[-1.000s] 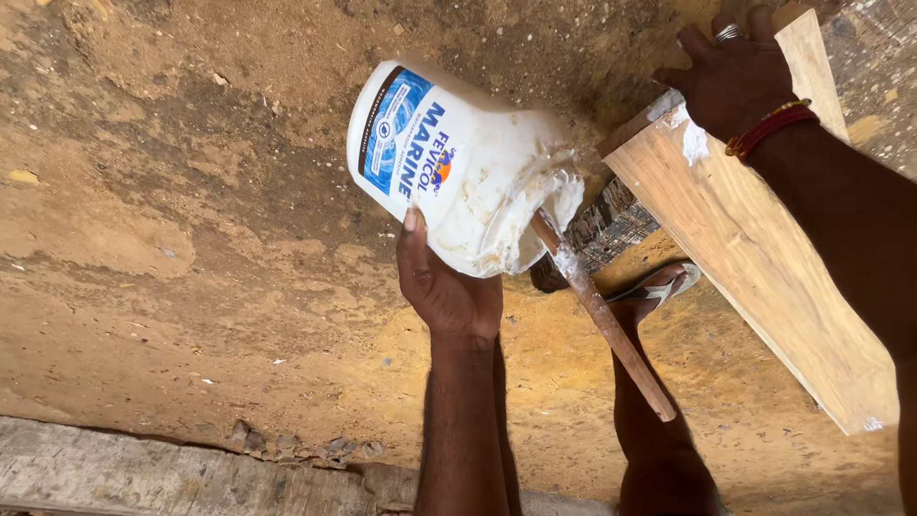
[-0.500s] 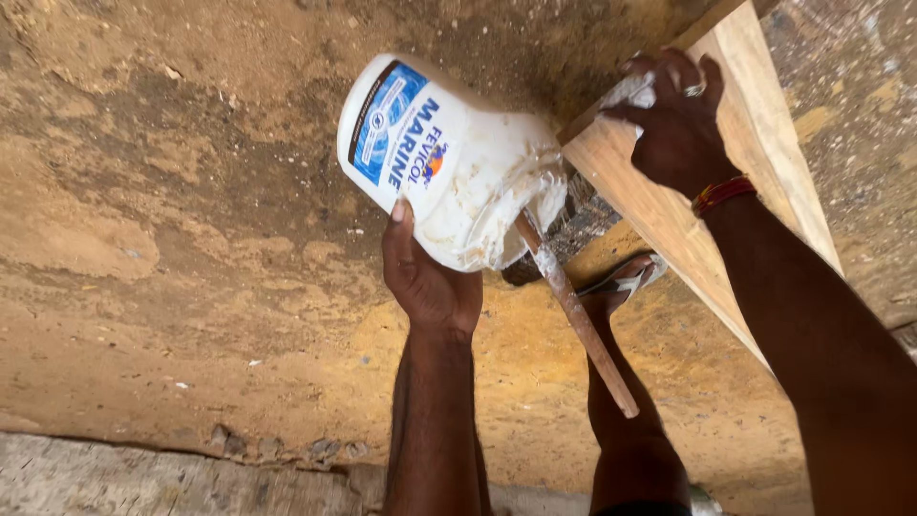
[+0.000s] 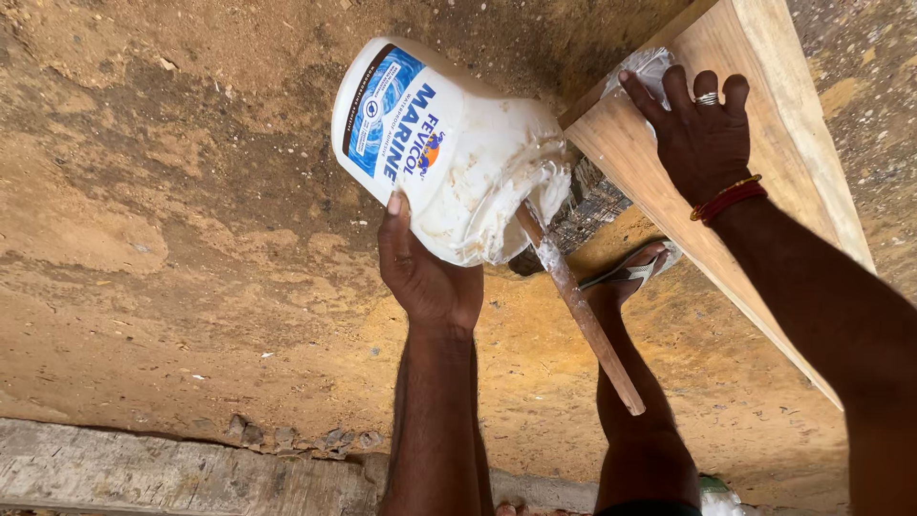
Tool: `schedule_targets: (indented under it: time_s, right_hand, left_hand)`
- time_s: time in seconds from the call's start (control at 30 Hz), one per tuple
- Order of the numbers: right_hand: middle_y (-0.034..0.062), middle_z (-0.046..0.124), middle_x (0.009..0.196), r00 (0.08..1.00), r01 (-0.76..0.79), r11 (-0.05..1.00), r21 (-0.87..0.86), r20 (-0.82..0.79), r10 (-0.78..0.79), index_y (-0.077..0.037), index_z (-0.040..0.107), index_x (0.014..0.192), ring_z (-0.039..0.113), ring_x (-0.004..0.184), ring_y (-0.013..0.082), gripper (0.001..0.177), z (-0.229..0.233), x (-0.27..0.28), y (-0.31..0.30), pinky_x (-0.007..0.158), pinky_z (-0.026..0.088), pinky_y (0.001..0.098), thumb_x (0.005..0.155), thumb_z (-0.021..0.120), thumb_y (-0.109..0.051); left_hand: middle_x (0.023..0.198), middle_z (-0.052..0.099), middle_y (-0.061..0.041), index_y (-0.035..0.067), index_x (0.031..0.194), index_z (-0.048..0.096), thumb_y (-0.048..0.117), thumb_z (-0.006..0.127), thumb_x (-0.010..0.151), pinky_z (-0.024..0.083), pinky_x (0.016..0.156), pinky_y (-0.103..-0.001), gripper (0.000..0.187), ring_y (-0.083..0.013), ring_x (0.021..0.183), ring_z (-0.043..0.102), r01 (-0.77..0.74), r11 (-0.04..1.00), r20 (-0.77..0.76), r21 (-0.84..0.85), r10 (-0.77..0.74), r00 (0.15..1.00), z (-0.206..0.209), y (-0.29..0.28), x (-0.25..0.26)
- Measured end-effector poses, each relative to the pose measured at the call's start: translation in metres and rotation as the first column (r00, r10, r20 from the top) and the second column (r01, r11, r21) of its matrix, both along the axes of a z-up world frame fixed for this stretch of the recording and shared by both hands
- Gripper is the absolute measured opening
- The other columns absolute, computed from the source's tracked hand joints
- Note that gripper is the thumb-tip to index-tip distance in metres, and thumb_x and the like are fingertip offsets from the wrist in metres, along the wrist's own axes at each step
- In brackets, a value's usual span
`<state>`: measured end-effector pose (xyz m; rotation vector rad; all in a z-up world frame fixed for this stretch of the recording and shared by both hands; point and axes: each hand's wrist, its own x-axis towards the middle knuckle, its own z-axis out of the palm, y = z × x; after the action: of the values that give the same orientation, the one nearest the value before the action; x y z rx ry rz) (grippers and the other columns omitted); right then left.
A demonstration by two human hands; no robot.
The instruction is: The person applies white adhesive from a container onto the edges and surfaces of wooden planks using a small stick. The person repeatedly dips the stick into the container and spreads the glue along the wood.
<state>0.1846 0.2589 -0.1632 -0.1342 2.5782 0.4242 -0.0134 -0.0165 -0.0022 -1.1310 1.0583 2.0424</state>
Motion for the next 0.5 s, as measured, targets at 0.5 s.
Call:
schedule_targets:
  time_s: [0.5]
  right_hand:
    - [0.0209, 0.054, 0.123, 0.935, 0.353, 0.935, -0.016, -0.021, -0.354, -0.022, 0.035, 0.171, 0.051, 0.104, 0.0340, 0.095, -0.013, -0.004, -0.024, 0.084, 0.039, 0.0488, 0.080, 0.061, -0.017]
  left_hand:
    - [0.145, 0.053, -0.016, 0.004, 0.151, 0.041, 0.048, 0.067, 0.088, 0.045, 0.113, -0.052, 0.081, -0.0316, 0.136, 0.052, 0.028, 1.000, 0.015, 0.007, -0.028, 0.999, 0.005, 0.002, 0.014]
